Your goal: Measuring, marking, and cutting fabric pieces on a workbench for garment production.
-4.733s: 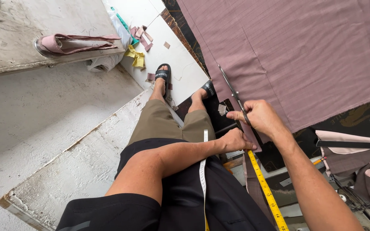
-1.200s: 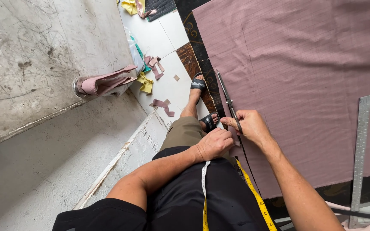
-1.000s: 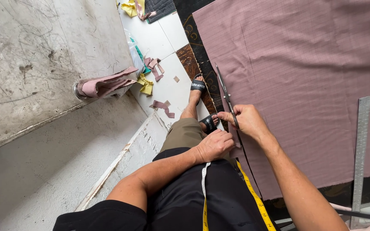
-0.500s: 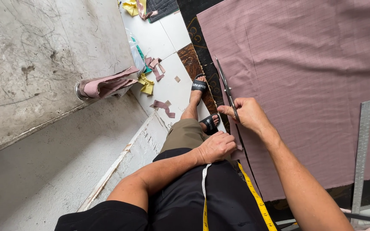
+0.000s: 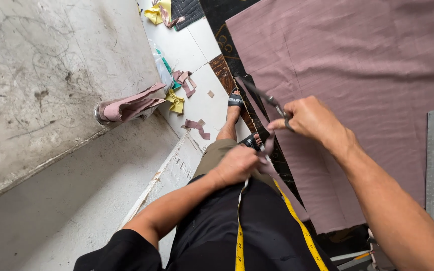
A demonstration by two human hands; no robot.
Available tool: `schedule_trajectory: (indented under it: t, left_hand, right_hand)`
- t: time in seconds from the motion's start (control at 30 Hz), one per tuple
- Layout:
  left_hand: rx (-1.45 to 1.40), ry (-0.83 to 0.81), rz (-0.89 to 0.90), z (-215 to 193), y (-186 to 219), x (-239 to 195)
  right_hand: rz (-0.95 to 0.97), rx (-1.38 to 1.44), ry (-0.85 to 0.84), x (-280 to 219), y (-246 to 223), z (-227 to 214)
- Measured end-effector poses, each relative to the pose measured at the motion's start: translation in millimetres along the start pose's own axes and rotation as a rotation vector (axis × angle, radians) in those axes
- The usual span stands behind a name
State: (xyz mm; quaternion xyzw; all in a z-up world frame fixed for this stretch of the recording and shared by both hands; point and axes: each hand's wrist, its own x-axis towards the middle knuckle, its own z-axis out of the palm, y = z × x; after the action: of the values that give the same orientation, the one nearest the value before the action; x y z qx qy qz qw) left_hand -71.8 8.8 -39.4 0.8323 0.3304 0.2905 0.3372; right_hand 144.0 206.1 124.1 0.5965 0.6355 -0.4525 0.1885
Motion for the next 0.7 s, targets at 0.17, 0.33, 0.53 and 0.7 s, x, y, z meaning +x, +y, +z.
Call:
schedule_trajectory:
  t: [0.17, 0.33, 0.53, 0.7]
  left_hand:
    - [0.247, -0.009, -0.434, -104.8, -69.3, -29.8]
    - [0.509, -0.167, -1.044, -128.2, -120.8, -35.3]
    - [0.325, 0.129, -0.317, -100.4, -21.3, 71.3]
    - [0.039, 0.009, 0.052, -32.1, 95.1, 134.7]
  right_hand:
    - [0.105, 0.208, -0.108, -70.1, 22.6, 46.7]
    - [0.367, 0.433, -0.076, -163.9, 113.8, 142.5]
    - [0.747, 0.729, 0.224, -339.6, 201.2, 243.0]
    - [0.809, 0.862, 0.110, -401.7, 243.7, 254.4]
